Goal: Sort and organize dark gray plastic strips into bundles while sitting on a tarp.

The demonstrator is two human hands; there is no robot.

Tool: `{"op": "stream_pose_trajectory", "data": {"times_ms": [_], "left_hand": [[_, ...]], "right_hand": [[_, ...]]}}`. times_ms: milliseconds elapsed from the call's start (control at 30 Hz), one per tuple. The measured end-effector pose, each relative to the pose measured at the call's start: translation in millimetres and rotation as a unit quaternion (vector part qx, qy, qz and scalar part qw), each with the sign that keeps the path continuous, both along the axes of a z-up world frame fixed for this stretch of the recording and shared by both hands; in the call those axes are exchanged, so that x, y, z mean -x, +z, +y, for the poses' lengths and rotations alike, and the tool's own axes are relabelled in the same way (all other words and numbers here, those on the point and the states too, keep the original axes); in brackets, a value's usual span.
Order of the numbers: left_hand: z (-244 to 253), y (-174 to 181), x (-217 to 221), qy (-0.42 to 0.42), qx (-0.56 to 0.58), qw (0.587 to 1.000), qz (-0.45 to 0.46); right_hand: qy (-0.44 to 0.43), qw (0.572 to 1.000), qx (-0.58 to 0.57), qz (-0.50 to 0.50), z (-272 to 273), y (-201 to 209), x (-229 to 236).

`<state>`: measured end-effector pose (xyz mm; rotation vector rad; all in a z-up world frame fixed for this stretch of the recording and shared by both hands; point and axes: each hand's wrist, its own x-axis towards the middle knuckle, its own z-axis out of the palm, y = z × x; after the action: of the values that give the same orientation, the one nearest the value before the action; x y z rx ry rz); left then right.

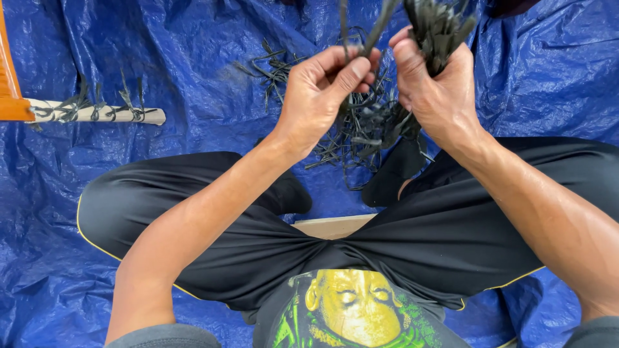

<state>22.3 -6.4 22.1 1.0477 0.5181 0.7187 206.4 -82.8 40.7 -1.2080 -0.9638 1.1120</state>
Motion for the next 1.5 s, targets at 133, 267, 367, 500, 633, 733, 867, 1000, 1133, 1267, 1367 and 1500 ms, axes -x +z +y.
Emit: {"op": "stream_pose_trajectory", "data": {"times_ms": [133, 267, 367, 500, 633, 733, 867, 1000, 1133, 1267, 1367, 1500], "left_hand": [[6, -1, 4, 0.026, 0.020, 0.999, -0.028], [6, 5, 2, 0.032, -0.006, 0.999, -0.032], [7, 7, 1, 0.049, 0.014, 0.999, -0.013], [-2, -4, -1, 0.064, -0.002, 0.996, 0.062], [-14, -9, -12, 0.063, -0.080, 0.991, 0.082], [-25, -2, -20, 0.127, -0.192, 0.967, 0.106], [-40, 0, -33, 0.137, -0.213, 0.965, 0.074], [-42, 18, -47, 0.156, -0.148, 0.966, 0.145], [-50, -6, -56, 0.209, -0.361, 0.890, 0.183], [-55, -20, -60, 0.185, -0.379, 0.888, 0.180], [-57, -9, -58, 0.135, -0.371, 0.898, 0.195], [-59, -13, -56, 0.125, -0.384, 0.897, 0.179]], "right_hand": [[0.071, 0.993, -0.017, -0.094, 1, 2, 4], [0.099, 0.979, 0.008, -0.179, -2, 2, 9], [0.043, 0.973, -0.016, -0.226, -7, -8, 3], [0.015, 0.982, 0.020, -0.185, -6, -4, 3], [0.015, 0.982, -0.004, -0.189, -8, -15, 2], [0.001, 0.985, -0.007, -0.170, -5, -11, 7], [0.023, 0.997, -0.026, -0.067, -3, -9, 5], [0.029, 0.997, -0.030, -0.071, -6, -17, -1], [0.041, 0.989, -0.090, -0.108, -7, -6, 3], [0.040, 0.995, -0.056, -0.078, -6, -14, -5], [-0.005, 0.996, -0.060, -0.063, -5, -15, -5], [-0.018, 0.995, -0.044, -0.091, -7, -15, -11]]}}
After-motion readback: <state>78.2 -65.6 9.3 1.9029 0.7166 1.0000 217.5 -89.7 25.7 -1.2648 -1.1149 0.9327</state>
